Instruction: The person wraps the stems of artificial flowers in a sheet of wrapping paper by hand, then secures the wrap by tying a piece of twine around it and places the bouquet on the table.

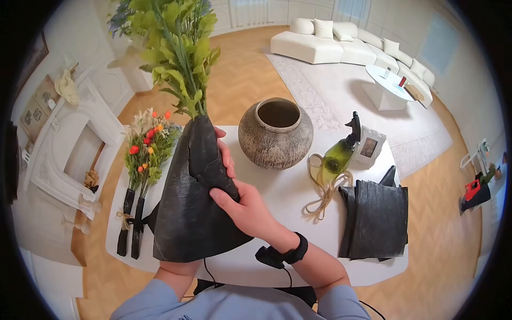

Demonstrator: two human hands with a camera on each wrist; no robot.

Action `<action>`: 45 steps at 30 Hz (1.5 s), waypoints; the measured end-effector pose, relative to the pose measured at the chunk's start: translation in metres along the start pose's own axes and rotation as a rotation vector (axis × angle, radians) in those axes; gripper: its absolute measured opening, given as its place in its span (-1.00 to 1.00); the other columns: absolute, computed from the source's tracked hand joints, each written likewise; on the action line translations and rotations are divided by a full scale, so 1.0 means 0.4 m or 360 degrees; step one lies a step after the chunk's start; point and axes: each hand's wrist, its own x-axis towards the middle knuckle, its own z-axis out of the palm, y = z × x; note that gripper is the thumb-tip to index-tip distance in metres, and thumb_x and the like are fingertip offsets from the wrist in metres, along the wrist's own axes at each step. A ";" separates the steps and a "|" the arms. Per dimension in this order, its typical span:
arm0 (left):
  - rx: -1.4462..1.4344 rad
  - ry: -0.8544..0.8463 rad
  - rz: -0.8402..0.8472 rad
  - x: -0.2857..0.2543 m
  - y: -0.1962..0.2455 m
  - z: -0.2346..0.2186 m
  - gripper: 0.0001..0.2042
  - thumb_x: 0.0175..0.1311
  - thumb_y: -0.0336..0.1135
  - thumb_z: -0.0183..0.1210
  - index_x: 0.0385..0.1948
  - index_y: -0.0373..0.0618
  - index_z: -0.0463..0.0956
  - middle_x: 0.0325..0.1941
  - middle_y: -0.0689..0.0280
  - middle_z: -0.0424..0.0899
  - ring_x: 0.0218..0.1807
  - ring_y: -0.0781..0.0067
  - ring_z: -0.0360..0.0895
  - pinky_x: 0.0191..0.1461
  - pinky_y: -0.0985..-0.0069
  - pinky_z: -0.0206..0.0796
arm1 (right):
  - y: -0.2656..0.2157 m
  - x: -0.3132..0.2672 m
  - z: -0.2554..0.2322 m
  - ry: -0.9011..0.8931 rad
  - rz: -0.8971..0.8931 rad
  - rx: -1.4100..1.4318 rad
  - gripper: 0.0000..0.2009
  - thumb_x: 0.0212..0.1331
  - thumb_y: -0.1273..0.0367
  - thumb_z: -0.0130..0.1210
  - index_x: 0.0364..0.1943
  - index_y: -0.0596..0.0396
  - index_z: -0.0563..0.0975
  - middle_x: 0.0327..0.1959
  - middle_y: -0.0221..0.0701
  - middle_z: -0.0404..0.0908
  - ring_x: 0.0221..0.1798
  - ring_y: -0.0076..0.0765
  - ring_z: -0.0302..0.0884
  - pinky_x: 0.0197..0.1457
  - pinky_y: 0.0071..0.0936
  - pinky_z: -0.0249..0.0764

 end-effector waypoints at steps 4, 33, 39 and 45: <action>-0.0004 -0.0009 -0.0044 0.024 0.016 0.005 -0.42 0.53 -0.10 -0.04 0.49 -0.05 0.08 0.03 0.00 0.53 -0.02 -0.04 0.53 0.21 -0.11 0.34 | -0.009 -0.010 -0.021 -0.0303 0.0281 0.0403 -0.65 0.49 0.22 0.04 0.05 0.28 0.55 -0.13 -0.47 0.67 -0.06 -0.61 0.57 0.06 -0.54 0.53; 0.0057 0.0756 0.0318 0.049 -0.016 0.130 -0.47 0.56 -0.21 -0.12 0.41 -0.38 0.08 -0.36 0.28 0.37 -0.46 0.47 0.27 -0.40 0.50 0.21 | -0.011 -0.003 0.022 -0.0083 0.0369 0.0154 -0.62 0.51 0.18 -0.01 -0.10 0.32 0.57 -0.24 -0.51 0.63 -0.18 -0.71 0.48 -0.09 -0.60 0.49; 0.0088 0.0670 0.0412 0.061 -0.024 0.161 -0.45 0.55 -0.19 -0.11 0.42 -0.38 0.07 -0.36 0.27 0.38 -0.45 0.44 0.29 -0.38 0.48 0.24 | 0.006 -0.011 0.007 -0.0232 0.0504 0.0465 -0.60 0.54 0.14 -0.09 -0.01 0.26 0.55 -0.14 -0.45 0.67 -0.12 -0.66 0.57 -0.05 -0.58 0.54; -0.0138 0.0670 0.0314 0.059 -0.012 0.153 -0.47 0.55 -0.10 -0.09 0.40 -0.25 0.18 -0.38 0.23 0.43 -0.44 0.37 0.39 -0.36 0.40 0.31 | 0.011 -0.035 -0.011 -0.0464 0.0519 0.0773 -0.43 0.47 -0.03 -0.03 0.19 0.26 0.44 0.09 -0.34 0.62 0.08 -0.50 0.60 0.13 -0.48 0.57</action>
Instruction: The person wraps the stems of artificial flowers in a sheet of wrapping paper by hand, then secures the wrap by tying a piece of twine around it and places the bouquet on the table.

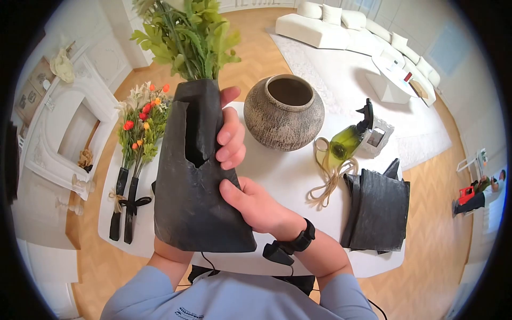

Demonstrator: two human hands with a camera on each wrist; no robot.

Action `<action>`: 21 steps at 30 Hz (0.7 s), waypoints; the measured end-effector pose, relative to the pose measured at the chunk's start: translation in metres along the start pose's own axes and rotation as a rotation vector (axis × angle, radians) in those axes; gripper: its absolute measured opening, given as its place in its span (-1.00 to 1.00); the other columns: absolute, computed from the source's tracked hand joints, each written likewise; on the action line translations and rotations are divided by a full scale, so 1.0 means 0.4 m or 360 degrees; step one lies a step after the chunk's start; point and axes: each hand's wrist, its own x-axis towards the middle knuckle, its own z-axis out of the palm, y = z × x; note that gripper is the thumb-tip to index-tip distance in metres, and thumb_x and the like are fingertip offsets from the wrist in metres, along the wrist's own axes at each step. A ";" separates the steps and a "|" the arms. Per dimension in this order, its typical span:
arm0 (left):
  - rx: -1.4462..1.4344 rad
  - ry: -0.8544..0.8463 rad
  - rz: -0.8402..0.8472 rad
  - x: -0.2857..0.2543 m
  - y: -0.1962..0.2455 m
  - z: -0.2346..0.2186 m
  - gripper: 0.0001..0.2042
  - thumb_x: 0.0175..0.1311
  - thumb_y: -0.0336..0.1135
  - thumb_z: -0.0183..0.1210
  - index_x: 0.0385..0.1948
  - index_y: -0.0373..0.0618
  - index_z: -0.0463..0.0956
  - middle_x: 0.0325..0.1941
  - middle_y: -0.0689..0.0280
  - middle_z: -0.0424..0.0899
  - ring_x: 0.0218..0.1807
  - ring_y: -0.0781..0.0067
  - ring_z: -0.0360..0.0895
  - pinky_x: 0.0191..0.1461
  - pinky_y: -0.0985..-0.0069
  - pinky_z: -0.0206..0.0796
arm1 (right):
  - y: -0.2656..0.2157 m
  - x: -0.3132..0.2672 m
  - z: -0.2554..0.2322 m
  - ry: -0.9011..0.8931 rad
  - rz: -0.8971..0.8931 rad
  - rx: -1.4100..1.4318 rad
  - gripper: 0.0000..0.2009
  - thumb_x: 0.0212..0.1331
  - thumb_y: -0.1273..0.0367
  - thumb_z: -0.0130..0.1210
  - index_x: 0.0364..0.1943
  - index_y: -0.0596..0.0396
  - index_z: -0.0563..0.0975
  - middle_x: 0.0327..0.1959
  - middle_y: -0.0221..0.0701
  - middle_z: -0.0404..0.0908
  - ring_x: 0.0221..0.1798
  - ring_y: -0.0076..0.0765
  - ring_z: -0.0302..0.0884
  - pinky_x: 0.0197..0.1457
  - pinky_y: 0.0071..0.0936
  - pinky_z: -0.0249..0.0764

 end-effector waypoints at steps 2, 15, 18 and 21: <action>-0.0097 -0.0081 -0.0074 0.007 0.005 -0.003 -0.48 0.55 -0.01 -0.07 0.39 -0.14 0.25 -0.39 0.18 0.51 -0.44 0.26 0.49 -0.35 0.28 0.38 | -0.001 -0.007 -0.006 -0.0045 0.0019 0.0018 -0.38 0.43 -0.07 0.00 0.23 0.26 0.40 0.12 -0.33 0.60 0.11 -0.47 0.59 0.17 -0.46 0.55; -0.0118 -0.0226 -0.0236 0.017 0.008 -0.053 -0.47 0.54 -0.11 -0.07 0.47 -0.03 0.15 -0.39 0.17 0.50 -0.48 0.22 0.45 -0.41 0.27 0.33 | 0.005 0.009 -0.008 -0.0008 -0.0072 -0.0312 -0.47 0.44 0.03 0.06 0.13 0.29 0.49 0.00 -0.43 0.63 0.02 -0.59 0.55 0.13 -0.50 0.51; -0.0104 -0.0297 -0.0215 0.014 0.012 -0.074 -0.45 0.56 -0.15 -0.12 0.52 -0.07 0.05 -0.32 0.10 0.48 -0.40 0.16 0.45 -0.36 0.22 0.34 | -0.006 0.014 0.015 0.0197 -0.0171 -0.0506 -0.54 0.49 0.09 0.01 0.03 0.32 0.53 -0.08 -0.45 0.65 -0.05 -0.65 0.53 0.06 -0.56 0.51; -0.0090 -0.0294 -0.0159 0.015 0.011 -0.076 -0.44 0.56 -0.15 -0.13 0.52 -0.06 0.03 -0.29 0.07 0.51 -0.40 0.11 0.48 -0.35 0.17 0.37 | -0.012 0.014 0.029 0.0297 -0.0196 -0.0448 -0.56 0.51 0.12 -0.02 0.01 0.33 0.54 -0.09 -0.45 0.65 -0.06 -0.66 0.54 0.04 -0.59 0.51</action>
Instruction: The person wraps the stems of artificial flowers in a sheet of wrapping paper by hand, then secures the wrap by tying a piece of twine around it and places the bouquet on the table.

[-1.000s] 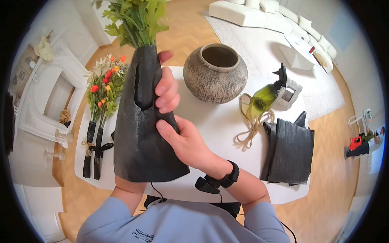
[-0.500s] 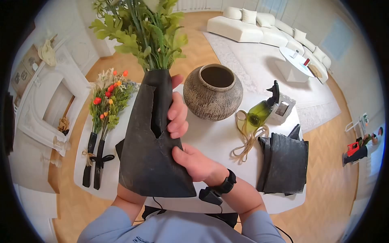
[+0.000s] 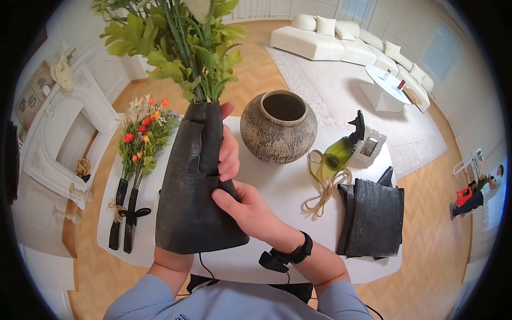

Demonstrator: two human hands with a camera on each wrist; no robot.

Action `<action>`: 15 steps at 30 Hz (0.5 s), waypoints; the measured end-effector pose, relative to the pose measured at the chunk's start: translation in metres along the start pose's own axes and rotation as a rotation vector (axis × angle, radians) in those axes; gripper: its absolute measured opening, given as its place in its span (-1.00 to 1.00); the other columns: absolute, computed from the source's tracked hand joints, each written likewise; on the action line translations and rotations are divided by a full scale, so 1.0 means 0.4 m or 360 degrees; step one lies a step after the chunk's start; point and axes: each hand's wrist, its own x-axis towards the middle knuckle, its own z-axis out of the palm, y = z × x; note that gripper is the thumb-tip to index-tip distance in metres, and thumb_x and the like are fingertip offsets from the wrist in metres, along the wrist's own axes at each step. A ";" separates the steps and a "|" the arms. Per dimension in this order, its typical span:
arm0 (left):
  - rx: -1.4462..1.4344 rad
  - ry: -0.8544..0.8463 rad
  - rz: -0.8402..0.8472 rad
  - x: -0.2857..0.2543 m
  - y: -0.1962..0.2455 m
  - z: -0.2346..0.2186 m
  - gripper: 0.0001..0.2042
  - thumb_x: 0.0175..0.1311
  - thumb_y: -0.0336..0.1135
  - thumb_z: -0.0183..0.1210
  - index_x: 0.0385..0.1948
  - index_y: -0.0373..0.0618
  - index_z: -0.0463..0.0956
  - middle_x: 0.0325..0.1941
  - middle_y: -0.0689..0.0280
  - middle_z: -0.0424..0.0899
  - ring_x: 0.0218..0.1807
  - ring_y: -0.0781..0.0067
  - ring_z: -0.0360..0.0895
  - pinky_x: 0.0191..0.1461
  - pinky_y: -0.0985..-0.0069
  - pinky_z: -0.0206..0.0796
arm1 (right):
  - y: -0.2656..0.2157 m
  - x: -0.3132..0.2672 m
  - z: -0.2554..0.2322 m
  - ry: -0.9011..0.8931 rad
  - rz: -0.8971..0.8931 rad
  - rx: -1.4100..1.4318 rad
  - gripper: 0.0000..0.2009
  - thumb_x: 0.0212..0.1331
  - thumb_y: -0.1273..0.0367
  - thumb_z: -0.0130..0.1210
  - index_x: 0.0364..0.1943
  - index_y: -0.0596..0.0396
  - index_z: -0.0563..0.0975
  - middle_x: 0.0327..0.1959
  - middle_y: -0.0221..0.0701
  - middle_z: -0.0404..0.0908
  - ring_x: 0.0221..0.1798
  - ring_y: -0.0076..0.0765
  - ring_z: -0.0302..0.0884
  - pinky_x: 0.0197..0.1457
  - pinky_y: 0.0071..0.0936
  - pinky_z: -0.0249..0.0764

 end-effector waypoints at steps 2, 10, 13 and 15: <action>0.0016 -0.0025 0.0013 0.004 0.004 -0.004 -0.44 0.57 -0.15 -0.13 0.52 -0.05 0.01 -0.27 0.05 0.52 -0.39 0.09 0.50 -0.35 0.13 0.39 | 0.008 -0.002 -0.005 -0.0016 0.0005 -0.0011 -0.57 0.52 0.12 -0.03 0.01 0.31 0.54 -0.09 -0.46 0.65 -0.06 -0.67 0.54 0.03 -0.59 0.51; -0.0085 -0.0385 0.0052 0.030 -0.022 -0.007 -0.44 0.58 -0.13 -0.17 0.54 -0.05 0.00 -0.06 0.05 0.52 -0.14 0.11 0.51 -0.12 0.14 0.40 | 0.005 -0.025 -0.020 -0.0261 0.0166 0.0252 -0.47 0.46 -0.02 -0.01 0.08 0.25 0.53 -0.07 -0.48 0.66 -0.04 -0.63 0.57 0.07 -0.58 0.52; -0.0317 -0.0031 0.0076 0.021 -0.044 0.039 -0.50 0.48 -0.13 0.07 0.37 -0.09 0.27 -0.28 0.10 0.62 -0.34 0.10 0.60 -0.39 0.16 0.40 | 0.008 -0.032 -0.026 -0.0366 0.0224 0.0249 -0.37 0.41 -0.11 0.00 0.16 0.24 0.48 0.02 -0.45 0.62 0.03 -0.59 0.55 0.13 -0.55 0.51; -0.0341 -0.0016 0.0060 0.015 -0.045 0.048 -0.50 0.48 -0.13 0.07 0.37 -0.09 0.27 -0.28 0.11 0.62 -0.35 0.11 0.59 -0.40 0.16 0.39 | 0.012 -0.039 -0.022 -0.0407 0.0208 0.0312 -0.28 0.36 -0.17 0.02 0.28 0.22 0.38 0.13 -0.41 0.57 0.14 -0.54 0.52 0.20 -0.52 0.49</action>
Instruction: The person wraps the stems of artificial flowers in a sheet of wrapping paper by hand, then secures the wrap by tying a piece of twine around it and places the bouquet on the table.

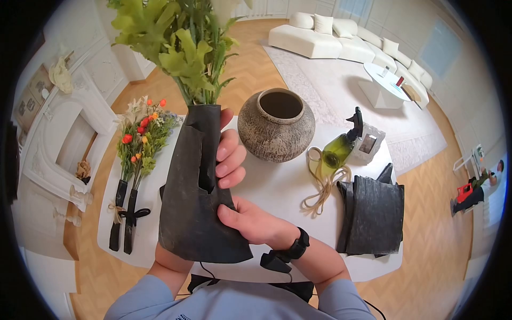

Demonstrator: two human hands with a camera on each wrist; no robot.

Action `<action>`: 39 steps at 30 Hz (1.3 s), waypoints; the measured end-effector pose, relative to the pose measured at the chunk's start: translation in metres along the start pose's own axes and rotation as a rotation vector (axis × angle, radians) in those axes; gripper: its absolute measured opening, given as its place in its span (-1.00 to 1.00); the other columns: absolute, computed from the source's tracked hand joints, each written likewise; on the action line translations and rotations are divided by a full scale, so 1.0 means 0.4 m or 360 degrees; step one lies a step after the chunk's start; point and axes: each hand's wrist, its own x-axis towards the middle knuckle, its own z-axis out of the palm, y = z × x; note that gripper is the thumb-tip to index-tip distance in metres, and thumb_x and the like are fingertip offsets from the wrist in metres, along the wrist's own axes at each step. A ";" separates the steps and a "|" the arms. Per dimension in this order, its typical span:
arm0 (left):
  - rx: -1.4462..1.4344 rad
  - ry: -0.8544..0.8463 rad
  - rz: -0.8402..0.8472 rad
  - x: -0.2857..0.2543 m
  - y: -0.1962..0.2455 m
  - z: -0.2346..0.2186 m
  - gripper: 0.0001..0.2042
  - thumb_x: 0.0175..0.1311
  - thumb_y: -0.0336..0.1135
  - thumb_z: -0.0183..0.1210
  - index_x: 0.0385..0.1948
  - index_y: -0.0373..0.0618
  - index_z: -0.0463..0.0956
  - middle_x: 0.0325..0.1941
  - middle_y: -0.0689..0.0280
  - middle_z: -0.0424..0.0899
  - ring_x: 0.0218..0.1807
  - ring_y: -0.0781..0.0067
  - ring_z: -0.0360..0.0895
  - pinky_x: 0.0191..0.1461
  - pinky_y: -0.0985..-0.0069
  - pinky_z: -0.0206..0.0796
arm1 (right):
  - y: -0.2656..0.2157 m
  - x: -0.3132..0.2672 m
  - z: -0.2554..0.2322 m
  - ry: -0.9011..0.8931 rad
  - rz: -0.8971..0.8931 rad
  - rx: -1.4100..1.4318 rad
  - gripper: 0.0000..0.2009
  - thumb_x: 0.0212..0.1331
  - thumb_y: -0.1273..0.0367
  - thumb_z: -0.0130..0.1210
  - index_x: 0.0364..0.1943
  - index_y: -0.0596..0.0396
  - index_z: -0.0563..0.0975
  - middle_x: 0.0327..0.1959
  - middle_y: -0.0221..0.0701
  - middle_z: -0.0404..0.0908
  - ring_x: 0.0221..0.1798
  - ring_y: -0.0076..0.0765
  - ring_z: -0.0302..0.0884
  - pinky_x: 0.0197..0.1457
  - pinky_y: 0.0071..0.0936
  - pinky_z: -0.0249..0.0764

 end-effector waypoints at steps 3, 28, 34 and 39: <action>0.0025 0.0019 -0.0041 0.003 0.004 -0.003 -0.51 0.48 -0.14 0.06 0.36 -0.09 0.27 -0.28 0.12 0.63 -0.41 0.14 0.57 -0.43 0.19 0.36 | 0.021 0.014 -0.020 -0.0033 0.0015 -0.0019 -0.17 0.30 -0.22 0.03 0.36 0.23 0.28 0.21 -0.36 0.52 0.21 -0.49 0.49 0.26 -0.47 0.47; 0.0621 -0.0069 0.0161 0.000 0.047 -0.037 -0.44 0.50 -0.14 -0.03 0.50 0.04 0.09 -0.21 -0.05 0.60 -0.37 -0.01 0.59 -0.32 0.04 0.39 | 0.031 0.055 0.025 0.0562 -0.0576 -0.0489 -0.66 0.53 0.23 -0.04 0.01 0.30 0.52 -0.21 -0.55 0.61 -0.16 -0.70 0.47 -0.07 -0.61 0.48; 0.1489 0.0652 0.0068 0.162 0.115 -0.073 -0.52 0.45 -0.17 0.08 0.36 0.00 0.28 -0.26 0.03 0.61 -0.34 0.06 0.60 -0.25 0.17 0.42 | -0.005 0.027 0.023 0.0745 -0.0539 -0.0746 -0.69 0.53 0.25 -0.04 -0.12 0.28 0.56 -0.36 -0.65 0.52 -0.27 -0.77 0.35 -0.19 -0.67 0.38; 0.2373 0.0555 0.0340 -0.017 -0.011 -0.116 -0.62 0.42 -0.18 0.11 0.20 -0.08 0.39 -0.33 0.07 0.61 -0.35 0.15 0.58 -0.25 0.26 0.41 | -0.117 -0.003 0.035 0.0951 -0.0617 -0.0774 -0.69 0.51 0.25 0.01 -0.16 0.29 0.58 -0.40 -0.66 0.52 -0.31 -0.77 0.36 -0.26 -0.67 0.38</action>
